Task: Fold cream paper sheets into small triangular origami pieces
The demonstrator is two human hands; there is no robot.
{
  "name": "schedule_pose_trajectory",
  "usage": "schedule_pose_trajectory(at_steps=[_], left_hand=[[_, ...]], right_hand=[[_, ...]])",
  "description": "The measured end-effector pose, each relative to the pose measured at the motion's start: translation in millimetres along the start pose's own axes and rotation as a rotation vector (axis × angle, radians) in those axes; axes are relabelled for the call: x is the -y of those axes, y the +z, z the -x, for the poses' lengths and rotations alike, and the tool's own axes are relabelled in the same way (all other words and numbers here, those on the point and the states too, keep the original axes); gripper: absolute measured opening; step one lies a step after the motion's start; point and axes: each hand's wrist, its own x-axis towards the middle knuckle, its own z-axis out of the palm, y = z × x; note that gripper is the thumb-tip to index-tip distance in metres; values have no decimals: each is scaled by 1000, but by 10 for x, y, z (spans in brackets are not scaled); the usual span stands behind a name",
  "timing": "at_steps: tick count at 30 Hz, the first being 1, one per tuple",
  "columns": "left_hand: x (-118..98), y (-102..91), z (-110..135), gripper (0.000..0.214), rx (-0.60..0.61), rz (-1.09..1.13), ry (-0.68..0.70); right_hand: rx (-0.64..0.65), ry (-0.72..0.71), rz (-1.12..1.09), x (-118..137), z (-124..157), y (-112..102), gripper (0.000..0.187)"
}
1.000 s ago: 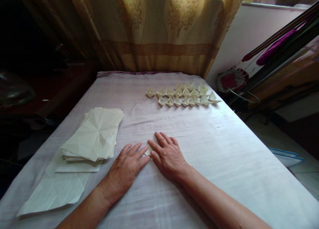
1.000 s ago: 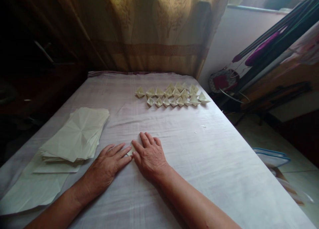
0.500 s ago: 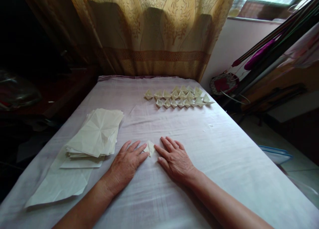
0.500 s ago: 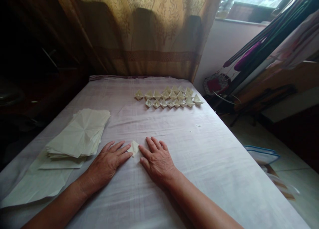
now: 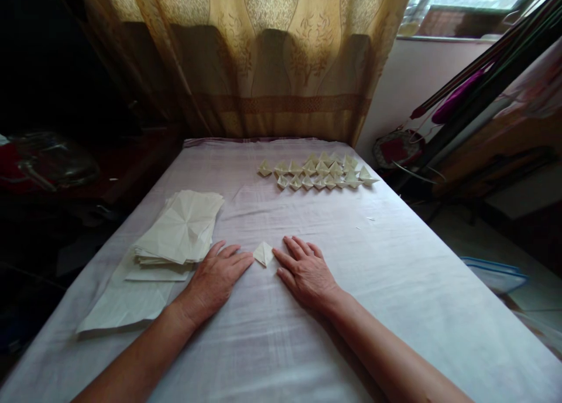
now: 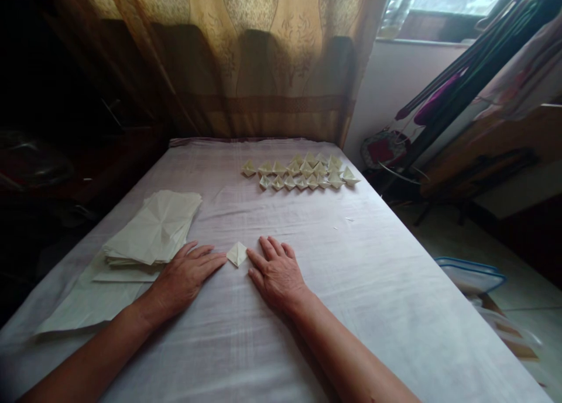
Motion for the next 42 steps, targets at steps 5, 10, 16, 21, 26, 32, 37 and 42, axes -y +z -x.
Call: schedule_pose_trajectory(at_steps=[5, 10, 16, 21, 26, 32, 37, 42], left_hand=[[-132, -2, -176, 42, -55, -40, -10], [-233, 63, -189, 47, 17, 14, 50], [-193, 23, -120, 41, 8, 57, 31], [-192, -18, -224, 26, -28, 129, 12], [-193, -60, -324, 21, -43, 107, 82], [-167, 39, -217, 29, -54, 114, 112], [-122, 132, -205, 25, -104, 212, 49], [-53, 102, -313, 22, -110, 321, 55]], right_hand=[[-21, 1, 4, 7, 9, 19, 45], [-42, -8, -8, 3, 17, 24, 44], [-64, -15, -22, -4, 14, 34, 44], [-96, -22, -33, 4, 18, 46, 42], [-126, -37, -41, 35, 5, 34, 40], [-144, -67, 12, 104, -10, -5, 35], [-212, -123, -43, 128, -35, 8, 28], [-254, -114, -167, 84, -154, -6, 21]])
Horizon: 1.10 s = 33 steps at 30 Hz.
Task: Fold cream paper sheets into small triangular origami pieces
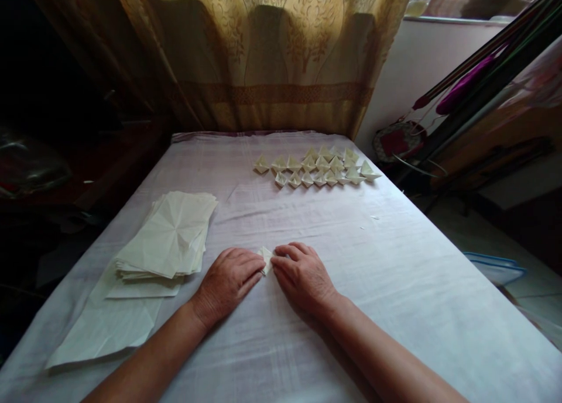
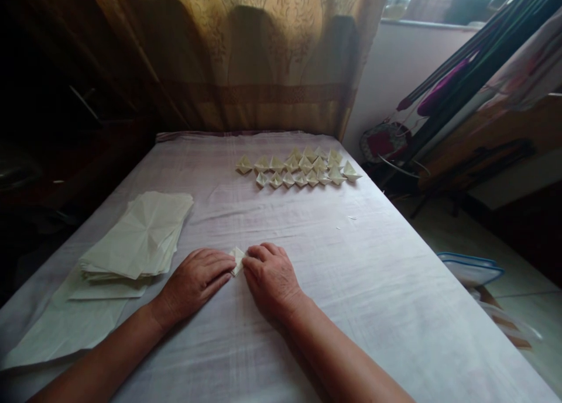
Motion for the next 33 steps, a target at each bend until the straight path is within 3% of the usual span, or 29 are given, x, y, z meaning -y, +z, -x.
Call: schedule_pose_trajectory(at_steps=[6, 17, 27, 33], left_hand=[[27, 10, -39, 28, -54, -3, -13], [9, 29, -55, 24, -111, -52, -20], [-19, 29, -64, 24, -132, -151, 20], [-11, 52, 10, 19, -92, -198, -91]], right_hand=[[-66, 0, -110, -68, -31, 57, 19], [-136, -87, -120, -50, -33, 62, 14], [-116, 7, -87, -48, -46, 97, 14], [-155, 19, -69, -64, -46, 127, 12]])
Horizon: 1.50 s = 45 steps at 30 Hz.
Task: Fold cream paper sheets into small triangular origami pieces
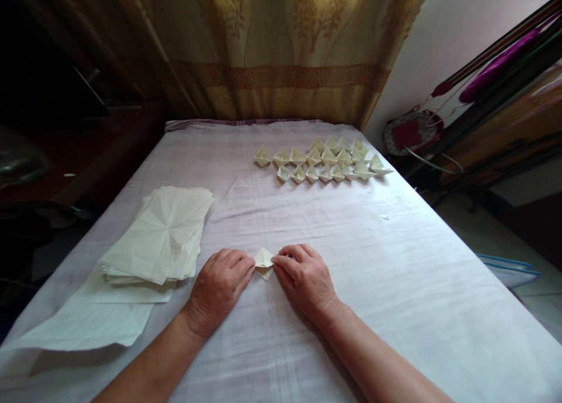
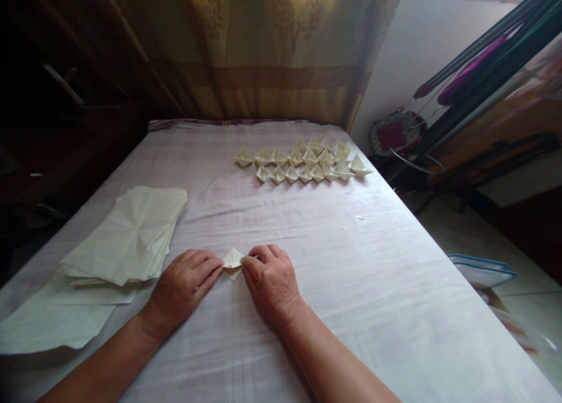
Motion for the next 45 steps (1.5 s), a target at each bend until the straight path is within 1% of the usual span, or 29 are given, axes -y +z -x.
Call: schedule_pose_trajectory(at_steps=[4, 9, 14, 22, 28, 36, 41, 45], left_hand=[[4, 9, -1, 15, 22, -11, -78], [8, 16, -15, 12, 45, 16, -125], [5, 4, -13, 9, 60, 78, -166], [38, -16, -31, 9, 93, 134, -164], [-2, -12, -53, 13, 96, 145, -210], [-70, -4, -105, 12, 89, 73, -252], [-93, -4, -113, 14, 93, 26, -271], [-110, 15, -114, 16, 94, -20, -270]], right_hand=[[31, 73, -14, 3, -28, -2, 9], [74, 142, -40, -22, -57, 0, 5], [88, 125, -122, -83, -47, 5, 4], [164, 90, -75, -128, -102, -33, 5], [137, 90, -67, -108, -116, -20, 10], [88, 155, -21, -44, -145, 25, 16], [98, 199, 30, 11, -160, 34, 17], [81, 213, 66, 47, -164, 46, 18]])
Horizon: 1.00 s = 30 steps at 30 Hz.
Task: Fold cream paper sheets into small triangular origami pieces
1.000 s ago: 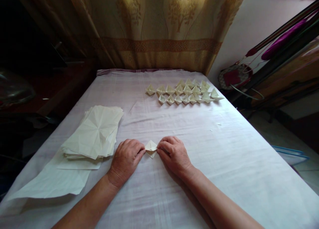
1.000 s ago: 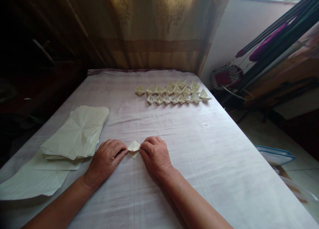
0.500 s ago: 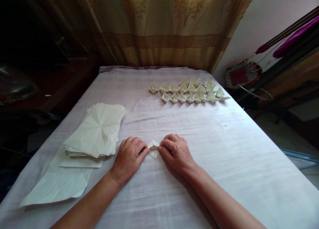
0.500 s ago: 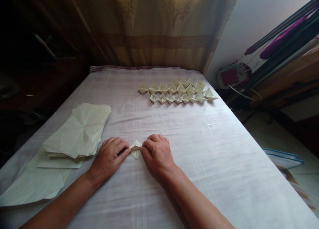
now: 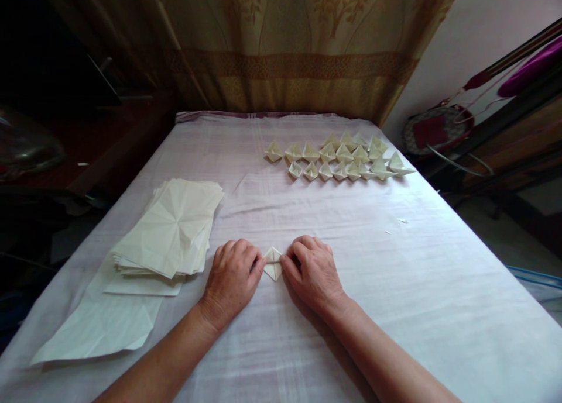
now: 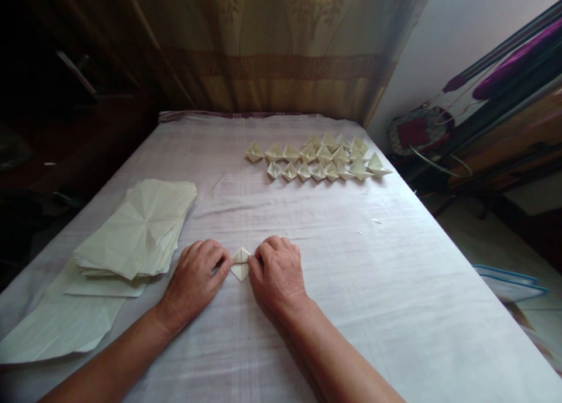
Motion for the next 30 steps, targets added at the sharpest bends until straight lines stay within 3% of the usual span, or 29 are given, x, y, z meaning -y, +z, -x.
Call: schedule_pose_trajectory(at_steps=[8, 30], left_hand=[[-31, 16, -4, 11, -22, -29, -48], [-30, 42, 0, 9, -58, -39, -20]], right_hand=[[-24, 16, 42, 26, -2, 24, 19], [-42, 42, 78, 56, -4, 67, 18]])
